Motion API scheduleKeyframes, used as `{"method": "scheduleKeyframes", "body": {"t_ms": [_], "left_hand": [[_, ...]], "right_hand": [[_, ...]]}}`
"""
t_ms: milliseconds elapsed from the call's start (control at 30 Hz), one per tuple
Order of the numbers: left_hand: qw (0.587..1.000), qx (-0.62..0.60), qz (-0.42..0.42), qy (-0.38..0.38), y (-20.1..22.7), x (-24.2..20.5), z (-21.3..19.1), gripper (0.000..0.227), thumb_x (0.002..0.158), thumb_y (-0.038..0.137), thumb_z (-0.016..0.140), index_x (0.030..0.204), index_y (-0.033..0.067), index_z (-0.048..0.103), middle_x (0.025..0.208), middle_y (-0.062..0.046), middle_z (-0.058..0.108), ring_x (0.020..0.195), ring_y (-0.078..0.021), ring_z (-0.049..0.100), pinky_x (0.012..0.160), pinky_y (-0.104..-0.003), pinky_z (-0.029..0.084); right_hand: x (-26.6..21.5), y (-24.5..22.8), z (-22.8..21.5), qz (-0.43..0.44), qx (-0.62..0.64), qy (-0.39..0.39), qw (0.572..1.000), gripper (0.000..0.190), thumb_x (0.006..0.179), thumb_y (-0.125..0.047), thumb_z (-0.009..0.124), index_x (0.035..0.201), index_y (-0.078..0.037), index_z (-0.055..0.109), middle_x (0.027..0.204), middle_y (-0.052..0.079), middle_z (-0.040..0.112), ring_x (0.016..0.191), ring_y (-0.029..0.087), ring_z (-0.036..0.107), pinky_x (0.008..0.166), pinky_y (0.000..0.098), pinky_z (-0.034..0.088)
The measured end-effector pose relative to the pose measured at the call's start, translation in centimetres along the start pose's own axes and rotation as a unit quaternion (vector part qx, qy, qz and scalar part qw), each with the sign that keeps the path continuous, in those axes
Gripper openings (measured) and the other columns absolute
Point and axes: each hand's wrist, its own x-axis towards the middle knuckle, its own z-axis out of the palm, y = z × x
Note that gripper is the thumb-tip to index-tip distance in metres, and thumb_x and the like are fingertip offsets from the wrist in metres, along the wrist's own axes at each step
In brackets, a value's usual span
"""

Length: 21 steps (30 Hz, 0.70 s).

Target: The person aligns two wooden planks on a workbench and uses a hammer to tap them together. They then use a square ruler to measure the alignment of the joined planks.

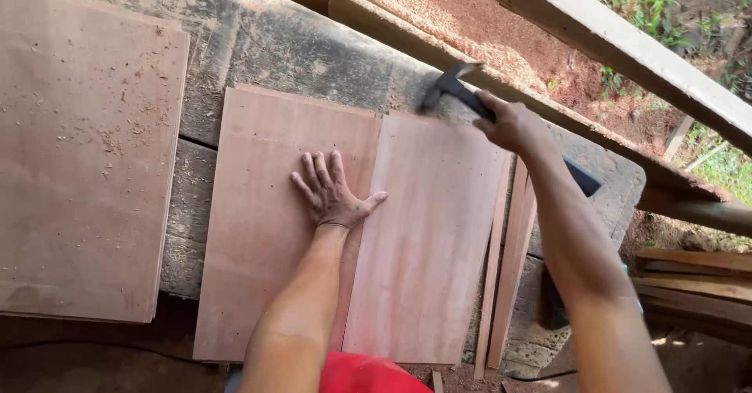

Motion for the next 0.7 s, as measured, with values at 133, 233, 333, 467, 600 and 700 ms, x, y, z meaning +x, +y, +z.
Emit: {"method": "scheduleKeyframes", "body": {"t_ms": [133,233,333,467,600,700], "left_hand": [[1.000,-0.011,0.010,0.000,-0.3,0.0,0.4,0.139,0.058,0.085,0.074,0.159,0.0043,0.023,0.164,-0.026,0.014,0.155,-0.0417,-0.006,0.118,-0.068,-0.011],[1.000,-0.012,0.020,0.002,-0.3,0.4,0.2,0.139,0.058,0.085,0.074,0.159,0.0042,0.023,0.164,-0.026,0.014,0.155,-0.0419,-0.007,0.118,-0.068,-0.012],[1.000,-0.010,0.016,-0.003,-0.2,0.4,0.3,0.139,0.058,0.084,0.074,0.159,0.0045,0.021,0.164,-0.026,0.012,0.155,-0.0420,-0.007,0.118,-0.069,-0.012],[1.000,-0.008,0.018,-0.012,-0.3,0.2,0.6,0.139,0.059,0.084,0.074,0.160,0.0044,0.020,0.164,-0.025,0.011,0.155,-0.0422,-0.008,0.117,-0.069,-0.012],[1.000,-0.009,0.017,-0.008,-0.4,0.4,0.6,0.139,0.059,0.083,0.074,0.160,0.0045,0.020,0.164,-0.026,0.011,0.155,-0.0420,-0.008,0.117,-0.069,-0.012],[1.000,-0.010,0.021,-0.016,-0.3,0.2,0.6,0.140,0.058,0.083,0.074,0.160,0.0041,0.019,0.164,-0.026,0.010,0.155,-0.0425,-0.009,0.117,-0.069,-0.012]], "right_hand": [[1.5,-0.4,-0.8,-0.062,-0.104,-0.027,0.992,0.064,0.094,-0.047,0.067,0.154,-0.041,0.045,0.115,0.015,0.073,0.105,0.037,0.069,0.087,0.0495,0.055],[2.5,-0.5,-0.6,-0.054,-0.123,-0.027,0.991,0.064,0.096,-0.049,0.063,0.156,-0.044,0.041,0.111,0.013,0.074,0.102,0.034,0.071,0.086,0.0477,0.056],[1.9,-1.5,-0.8,-0.061,-0.153,-0.035,0.986,0.063,0.097,-0.053,0.059,0.156,-0.046,0.039,0.111,0.010,0.072,0.100,0.032,0.071,0.084,0.0466,0.057],[2.1,-2.5,-2.2,-0.040,-0.150,-0.037,0.987,0.063,0.099,-0.055,0.056,0.158,-0.044,0.037,0.107,0.011,0.072,0.097,0.033,0.071,0.082,0.0492,0.057],[2.9,-1.3,-0.3,-0.129,-0.172,-0.023,0.976,0.060,0.098,-0.053,0.057,0.155,-0.044,0.042,0.106,0.011,0.072,0.100,0.032,0.071,0.082,0.0475,0.058],[3.2,-0.9,-0.7,-0.108,-0.177,-0.050,0.977,0.059,0.098,-0.054,0.055,0.154,-0.044,0.038,0.107,0.008,0.070,0.096,0.029,0.071,0.073,0.0458,0.060]]}}
